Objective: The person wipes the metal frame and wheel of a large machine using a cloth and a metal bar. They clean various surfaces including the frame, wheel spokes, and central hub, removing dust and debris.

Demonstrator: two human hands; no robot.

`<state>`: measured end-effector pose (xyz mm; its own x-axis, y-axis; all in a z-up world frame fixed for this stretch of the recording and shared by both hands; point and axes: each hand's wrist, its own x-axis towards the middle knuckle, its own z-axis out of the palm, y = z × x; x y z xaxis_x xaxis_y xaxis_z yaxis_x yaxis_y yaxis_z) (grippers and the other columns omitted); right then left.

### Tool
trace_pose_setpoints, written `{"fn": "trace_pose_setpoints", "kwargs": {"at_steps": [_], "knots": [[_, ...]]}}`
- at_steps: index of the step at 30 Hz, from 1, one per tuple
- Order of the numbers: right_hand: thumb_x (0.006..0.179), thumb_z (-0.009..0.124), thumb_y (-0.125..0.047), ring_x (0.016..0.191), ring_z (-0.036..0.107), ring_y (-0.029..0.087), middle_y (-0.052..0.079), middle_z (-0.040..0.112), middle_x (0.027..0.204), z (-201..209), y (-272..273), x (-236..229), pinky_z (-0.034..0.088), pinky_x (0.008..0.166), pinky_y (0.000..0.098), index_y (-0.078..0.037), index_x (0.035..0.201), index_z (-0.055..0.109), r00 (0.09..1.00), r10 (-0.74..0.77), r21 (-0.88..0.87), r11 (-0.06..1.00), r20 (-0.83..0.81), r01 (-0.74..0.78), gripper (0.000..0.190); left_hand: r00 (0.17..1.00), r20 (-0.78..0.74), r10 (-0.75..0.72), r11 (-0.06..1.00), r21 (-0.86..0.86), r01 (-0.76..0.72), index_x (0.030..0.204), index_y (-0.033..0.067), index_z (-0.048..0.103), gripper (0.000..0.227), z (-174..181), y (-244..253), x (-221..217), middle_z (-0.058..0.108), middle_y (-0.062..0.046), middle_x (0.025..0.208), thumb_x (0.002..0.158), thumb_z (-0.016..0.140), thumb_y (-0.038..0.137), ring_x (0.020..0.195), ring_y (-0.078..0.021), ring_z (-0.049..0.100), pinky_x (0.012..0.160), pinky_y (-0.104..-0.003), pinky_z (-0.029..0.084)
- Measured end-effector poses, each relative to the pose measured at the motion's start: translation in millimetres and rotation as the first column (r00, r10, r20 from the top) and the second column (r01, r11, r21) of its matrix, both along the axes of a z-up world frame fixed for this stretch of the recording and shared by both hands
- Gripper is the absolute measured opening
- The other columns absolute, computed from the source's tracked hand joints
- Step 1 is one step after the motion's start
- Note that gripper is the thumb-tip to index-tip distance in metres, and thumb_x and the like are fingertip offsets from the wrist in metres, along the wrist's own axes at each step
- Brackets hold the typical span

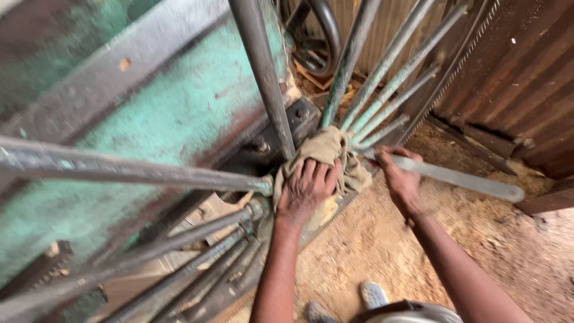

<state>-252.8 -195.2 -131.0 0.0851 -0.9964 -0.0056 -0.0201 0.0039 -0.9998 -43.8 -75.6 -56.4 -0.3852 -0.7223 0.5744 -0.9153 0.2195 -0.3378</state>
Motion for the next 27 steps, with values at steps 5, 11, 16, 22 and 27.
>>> {"fn": "trace_pose_setpoints", "kwargs": {"at_steps": [5,11,16,22,27], "knots": [[0.095,0.068,-0.012,0.084,0.080,0.023,0.017,0.079,0.098,-18,1,17,0.066,0.070,0.0296,0.000,0.109,0.074,1.000,-0.002,0.061,0.998,0.029,0.000,0.020,0.998,-0.063,-0.032,0.996,0.085,0.037,0.126,0.0083,0.067,0.034,-1,3,0,0.063,-0.007,0.106,0.093,0.069,0.017,0.100,-0.0241,0.061,0.092,-0.039,0.053],[0.103,0.066,-0.014,0.070,0.047,0.055,0.024,0.080,0.101,-44,19,-27,0.034,0.055,0.0564,0.003,0.115,0.073,0.991,-0.012,0.162,0.986,-0.137,0.035,0.022,0.937,-0.334,-0.101,0.991,0.054,0.126,0.124,0.0095,0.067,0.049,-18,20,-4,0.067,-0.009,0.112,0.080,0.083,0.026,0.102,-0.0242,0.063,0.090,-0.042,0.055],[0.100,0.068,-0.020,0.091,0.080,0.022,0.015,0.078,0.103,-16,48,-44,0.066,0.077,0.0287,-0.002,0.119,0.071,0.978,0.165,-0.064,0.983,-0.128,-0.174,0.027,0.631,-0.770,-0.092,0.975,-0.198,-0.099,0.122,0.0118,0.066,0.071,-53,129,-11,0.072,-0.011,0.119,0.063,0.099,0.035,0.114,-0.0281,0.070,0.102,-0.048,0.058],[0.100,0.072,-0.021,0.078,0.075,0.023,0.017,0.079,0.098,6,80,-50,0.061,0.062,0.0353,0.000,0.121,0.074,0.875,0.152,-0.198,0.943,-0.460,-0.269,0.029,0.143,-0.989,0.032,0.851,-0.048,-0.522,0.140,-0.0002,0.055,0.075,-94,236,-29,0.067,-0.017,0.132,0.067,0.075,0.001,0.119,-0.0286,0.068,0.103,-0.044,0.052],[0.102,0.069,-0.021,0.073,0.076,0.016,0.016,0.078,0.099,-6,116,-35,0.063,0.055,0.0296,-0.002,0.122,0.073,0.904,0.083,-0.337,0.910,-0.420,-0.240,0.028,-0.014,-0.998,0.064,0.876,0.063,-0.479,0.129,0.0040,0.065,0.057,-114,250,-37,0.075,-0.014,0.124,0.074,0.080,0.003,0.110,-0.0252,0.075,0.098,-0.043,0.060]]}}
